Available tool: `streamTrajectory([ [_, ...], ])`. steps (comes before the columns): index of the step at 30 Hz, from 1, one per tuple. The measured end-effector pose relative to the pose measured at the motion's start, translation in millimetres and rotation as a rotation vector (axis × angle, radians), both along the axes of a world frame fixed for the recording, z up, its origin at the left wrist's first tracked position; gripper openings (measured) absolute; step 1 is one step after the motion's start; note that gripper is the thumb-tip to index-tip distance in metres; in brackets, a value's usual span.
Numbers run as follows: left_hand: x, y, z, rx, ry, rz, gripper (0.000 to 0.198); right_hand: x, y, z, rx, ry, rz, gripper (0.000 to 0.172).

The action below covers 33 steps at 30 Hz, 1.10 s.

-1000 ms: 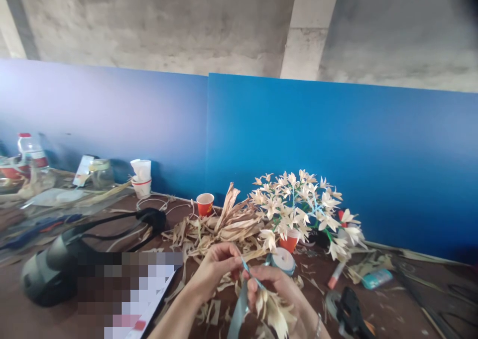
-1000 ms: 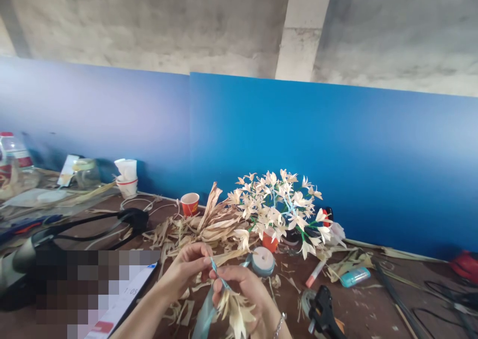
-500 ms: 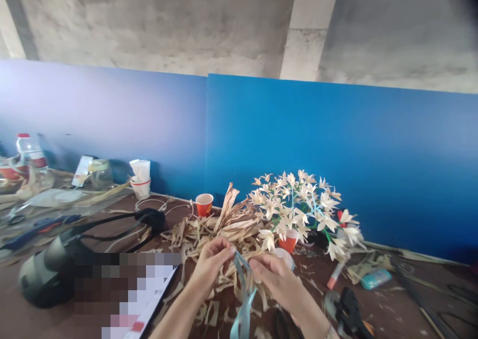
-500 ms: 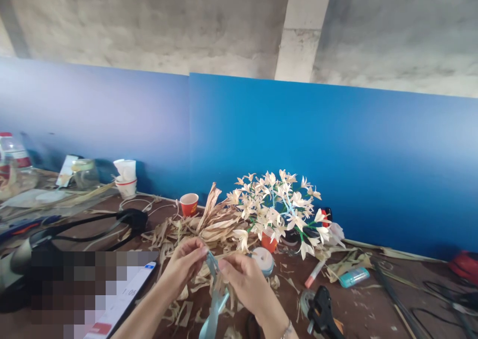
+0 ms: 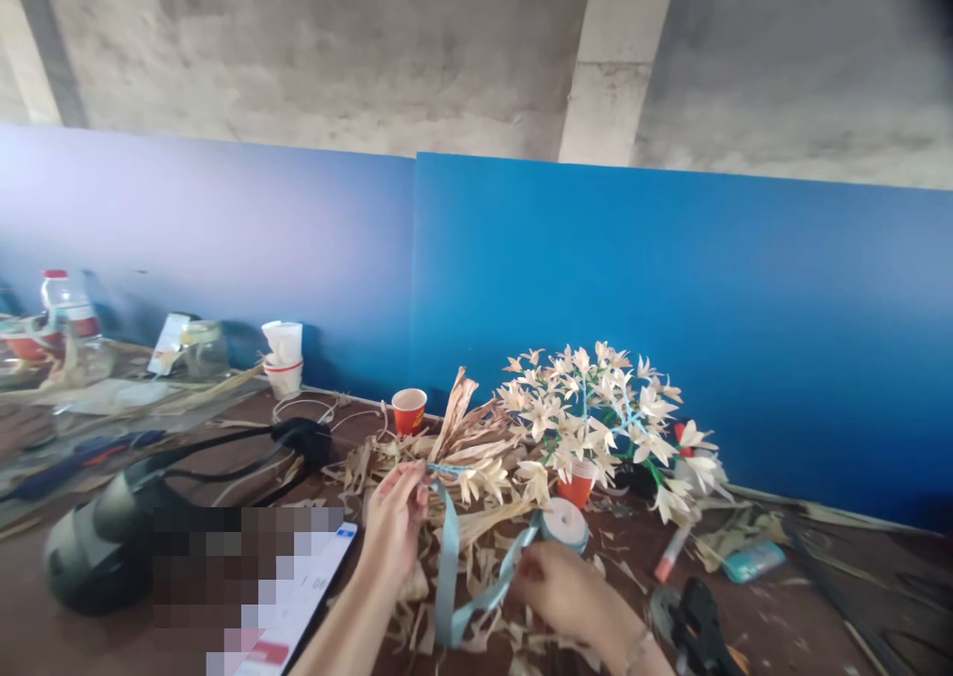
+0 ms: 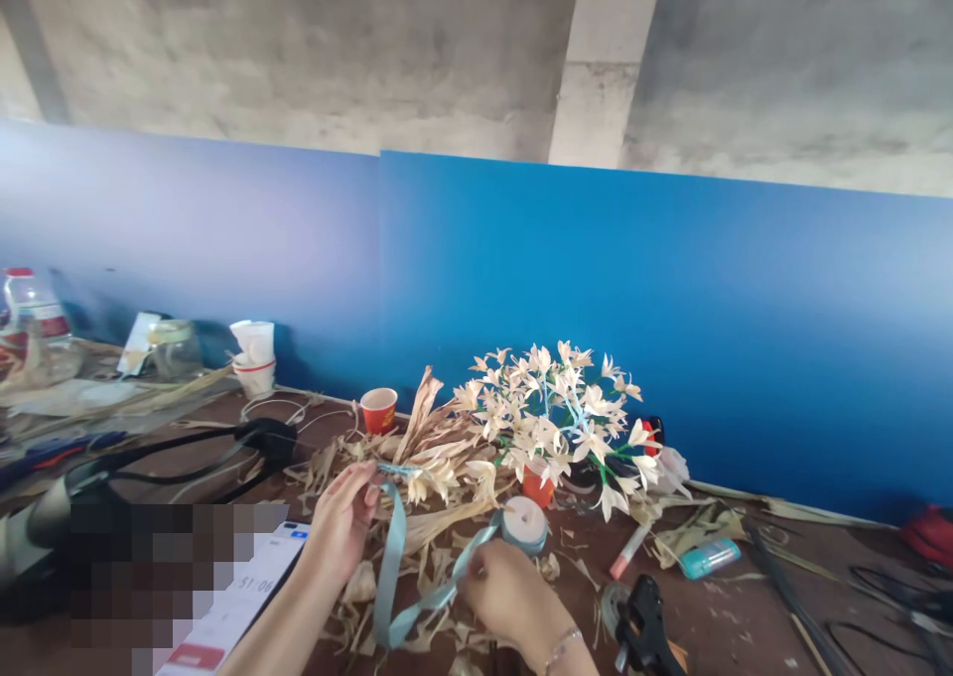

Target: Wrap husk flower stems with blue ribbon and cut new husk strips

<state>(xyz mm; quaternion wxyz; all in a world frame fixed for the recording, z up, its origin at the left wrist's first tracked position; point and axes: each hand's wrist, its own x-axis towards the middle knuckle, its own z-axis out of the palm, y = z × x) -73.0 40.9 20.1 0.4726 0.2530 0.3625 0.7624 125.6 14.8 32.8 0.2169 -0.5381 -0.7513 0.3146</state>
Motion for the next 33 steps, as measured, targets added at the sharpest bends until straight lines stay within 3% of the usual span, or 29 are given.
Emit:
streamTrajectory([
  [3,2,-1,-0.5,-0.014,0.091,0.02,0.026,1,-9,3.2,0.372,-0.248,-0.071,0.009],
  [6,7,-5,0.7,-0.02,0.221,0.022,0.025,-7,-24,18.1,0.471,-0.367,-0.099,0.016],
  [9,16,-11,1.3,0.007,0.312,-0.043,0.027,-22,-32,31.0,0.67,-0.181,-0.105,0.017],
  [12,27,-18,-0.1,0.023,0.37,-0.147,0.028,-34,-29,29.5,0.849,-0.067,-0.106,0.019],
  [18,38,-21,-1.8,-0.004,0.406,-0.322,0.032,-35,-15,8.5,0.804,-0.108,-0.144,0.011],
  [25,24,-16,2.3,-0.042,0.44,-0.551,0.028,-32,-13,9.5,0.844,-0.075,-0.128,0.017],
  [33,32,-20,2.3,-0.177,-0.002,-0.744,0.022,-29,-10,5.4,0.804,-0.118,-0.15,0.017],
])
